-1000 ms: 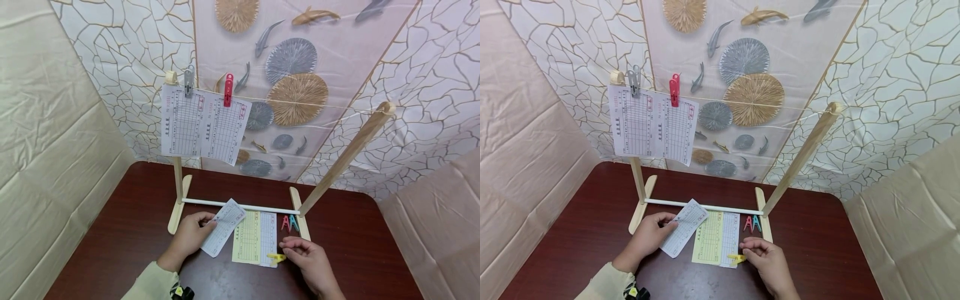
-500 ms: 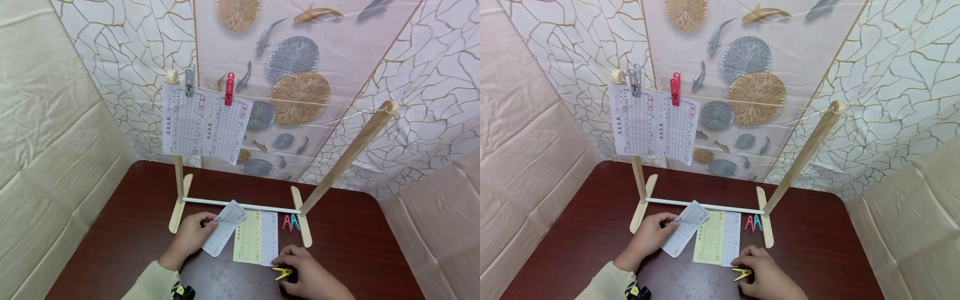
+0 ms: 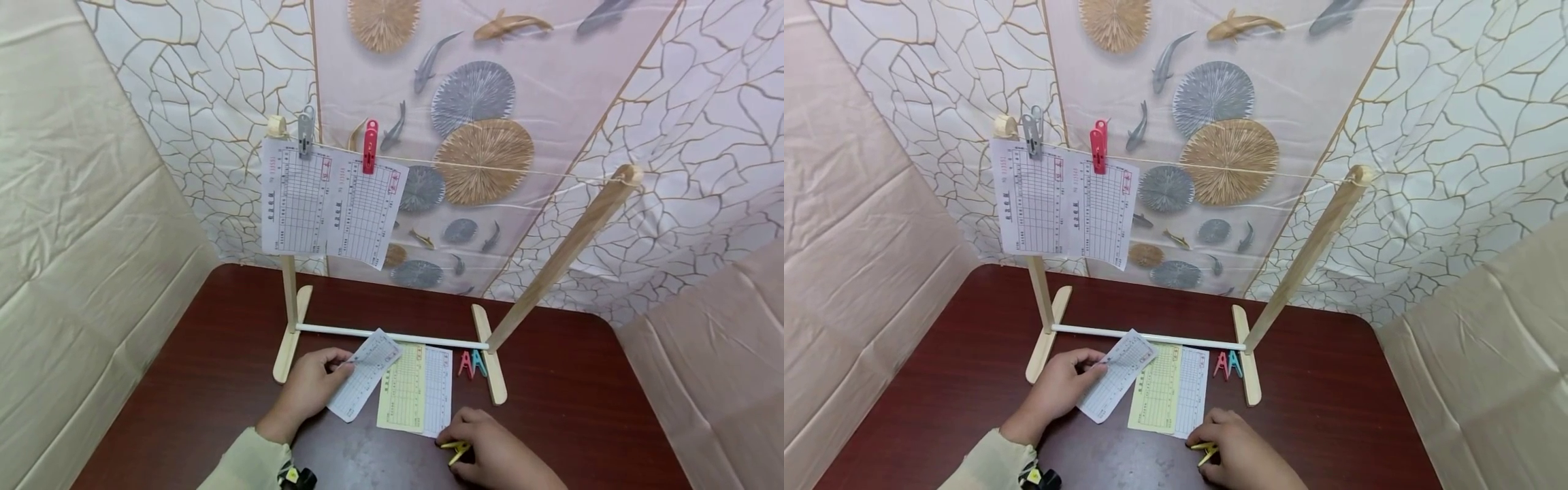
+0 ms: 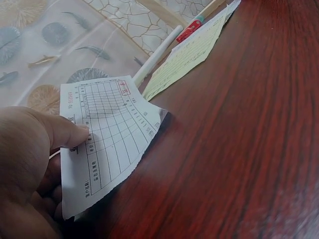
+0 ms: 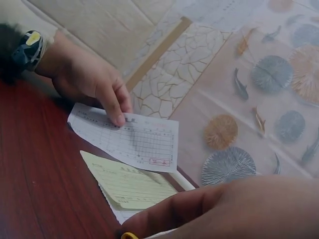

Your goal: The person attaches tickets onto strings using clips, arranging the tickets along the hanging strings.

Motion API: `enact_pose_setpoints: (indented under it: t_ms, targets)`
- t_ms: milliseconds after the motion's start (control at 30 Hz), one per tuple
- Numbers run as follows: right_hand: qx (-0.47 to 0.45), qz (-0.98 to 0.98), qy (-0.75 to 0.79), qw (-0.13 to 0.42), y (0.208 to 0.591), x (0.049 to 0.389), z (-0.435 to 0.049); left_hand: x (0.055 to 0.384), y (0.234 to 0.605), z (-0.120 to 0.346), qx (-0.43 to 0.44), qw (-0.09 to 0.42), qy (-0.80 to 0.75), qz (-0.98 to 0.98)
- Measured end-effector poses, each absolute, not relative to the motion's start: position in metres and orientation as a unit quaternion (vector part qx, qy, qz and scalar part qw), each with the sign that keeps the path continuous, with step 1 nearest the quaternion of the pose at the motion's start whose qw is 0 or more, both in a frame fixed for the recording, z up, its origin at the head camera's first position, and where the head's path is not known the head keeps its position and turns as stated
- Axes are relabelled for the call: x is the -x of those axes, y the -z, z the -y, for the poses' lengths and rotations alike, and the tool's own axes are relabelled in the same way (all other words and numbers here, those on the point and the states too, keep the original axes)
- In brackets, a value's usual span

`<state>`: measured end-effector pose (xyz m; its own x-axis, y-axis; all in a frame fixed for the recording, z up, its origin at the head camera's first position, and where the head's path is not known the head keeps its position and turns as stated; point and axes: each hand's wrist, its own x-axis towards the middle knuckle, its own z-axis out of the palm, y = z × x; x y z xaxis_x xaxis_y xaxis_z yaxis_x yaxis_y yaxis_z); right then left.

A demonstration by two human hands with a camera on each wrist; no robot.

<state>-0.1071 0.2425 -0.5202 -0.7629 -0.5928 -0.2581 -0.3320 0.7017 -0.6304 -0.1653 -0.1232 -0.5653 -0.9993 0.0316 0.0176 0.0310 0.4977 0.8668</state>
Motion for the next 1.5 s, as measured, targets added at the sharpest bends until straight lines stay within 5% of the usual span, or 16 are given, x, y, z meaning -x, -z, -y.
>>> enact_pose_setpoints:
  t_ms: [233,733,1500]
  targets:
    - [0.261,-0.9,0.286,0.2,0.517,0.107,-0.241,0.165,0.564,0.124,-0.021,0.001,-0.506,-0.862]
    - [0.302,-0.856,0.42,0.004,0.482,0.122,-0.235,0.161,0.53,0.122,-0.027,0.039,-0.61,-0.791]
    - [0.325,-0.779,0.53,-0.077,0.279,0.164,-0.222,0.163,0.426,0.06,-0.073,-0.072,-0.805,-0.584]
